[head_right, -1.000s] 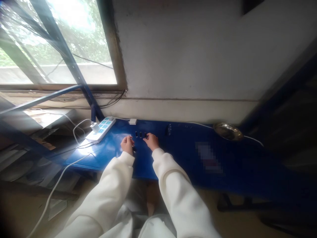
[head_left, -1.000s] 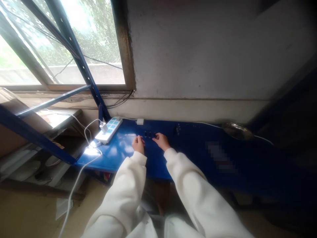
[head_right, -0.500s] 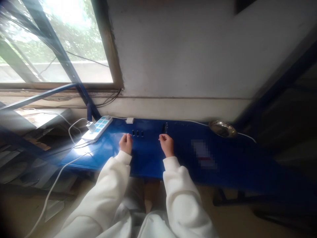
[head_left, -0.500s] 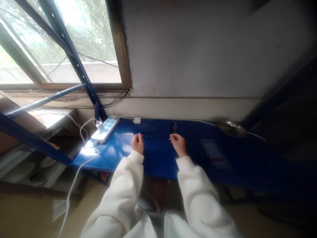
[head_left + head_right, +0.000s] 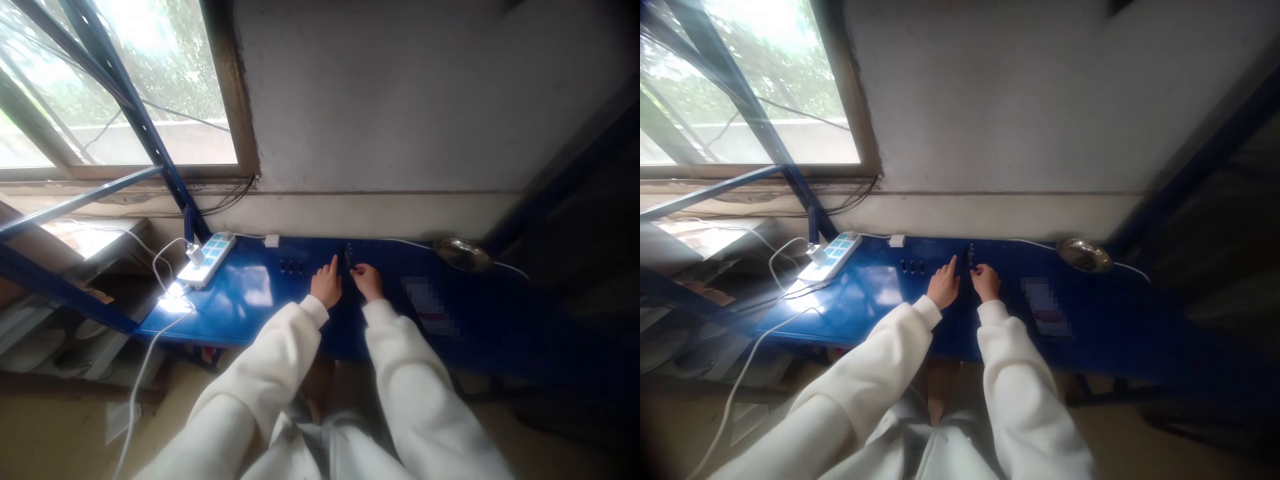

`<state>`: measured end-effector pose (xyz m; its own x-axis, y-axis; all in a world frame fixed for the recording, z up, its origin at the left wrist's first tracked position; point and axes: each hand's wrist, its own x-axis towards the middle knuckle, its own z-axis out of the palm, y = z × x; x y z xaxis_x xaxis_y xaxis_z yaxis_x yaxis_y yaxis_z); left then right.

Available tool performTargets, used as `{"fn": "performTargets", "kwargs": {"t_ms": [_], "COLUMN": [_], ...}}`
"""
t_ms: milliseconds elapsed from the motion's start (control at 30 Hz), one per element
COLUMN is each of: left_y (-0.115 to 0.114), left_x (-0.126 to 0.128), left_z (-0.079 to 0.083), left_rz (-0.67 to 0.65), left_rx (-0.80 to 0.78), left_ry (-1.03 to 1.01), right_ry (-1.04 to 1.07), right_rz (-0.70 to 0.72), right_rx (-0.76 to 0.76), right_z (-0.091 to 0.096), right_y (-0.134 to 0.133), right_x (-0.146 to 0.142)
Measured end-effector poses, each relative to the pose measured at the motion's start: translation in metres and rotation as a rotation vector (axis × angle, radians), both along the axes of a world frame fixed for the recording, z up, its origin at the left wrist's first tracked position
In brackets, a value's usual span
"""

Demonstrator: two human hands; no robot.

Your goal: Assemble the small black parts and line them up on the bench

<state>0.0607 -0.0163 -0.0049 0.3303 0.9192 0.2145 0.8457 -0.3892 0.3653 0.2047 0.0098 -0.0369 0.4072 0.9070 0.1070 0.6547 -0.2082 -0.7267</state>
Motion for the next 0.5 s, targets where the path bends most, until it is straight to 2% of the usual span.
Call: {"fn": "performTargets", "kwargs": {"t_ms": [167, 333, 500], "left_y": [0.028, 0.043, 0.053], "left_x": [0.023, 0.027, 0.026], "left_z": [-0.01, -0.02, -0.015], "left_rz": [0.021, 0.02, -0.041], "left_rx": [0.0, 0.005, 0.082], "left_ry": [0.144, 0.173, 0.126], "right_ry": [-0.202, -0.301, -0.303], "right_rz": [0.002, 0.014, -0.017], "right_rx": [-0.096, -0.028, 0.056], "right_z": [0.003, -0.005, -0.015], "right_y": [0.009, 0.015, 0.024], "right_x": [-0.004, -0.006, -0.006]}}
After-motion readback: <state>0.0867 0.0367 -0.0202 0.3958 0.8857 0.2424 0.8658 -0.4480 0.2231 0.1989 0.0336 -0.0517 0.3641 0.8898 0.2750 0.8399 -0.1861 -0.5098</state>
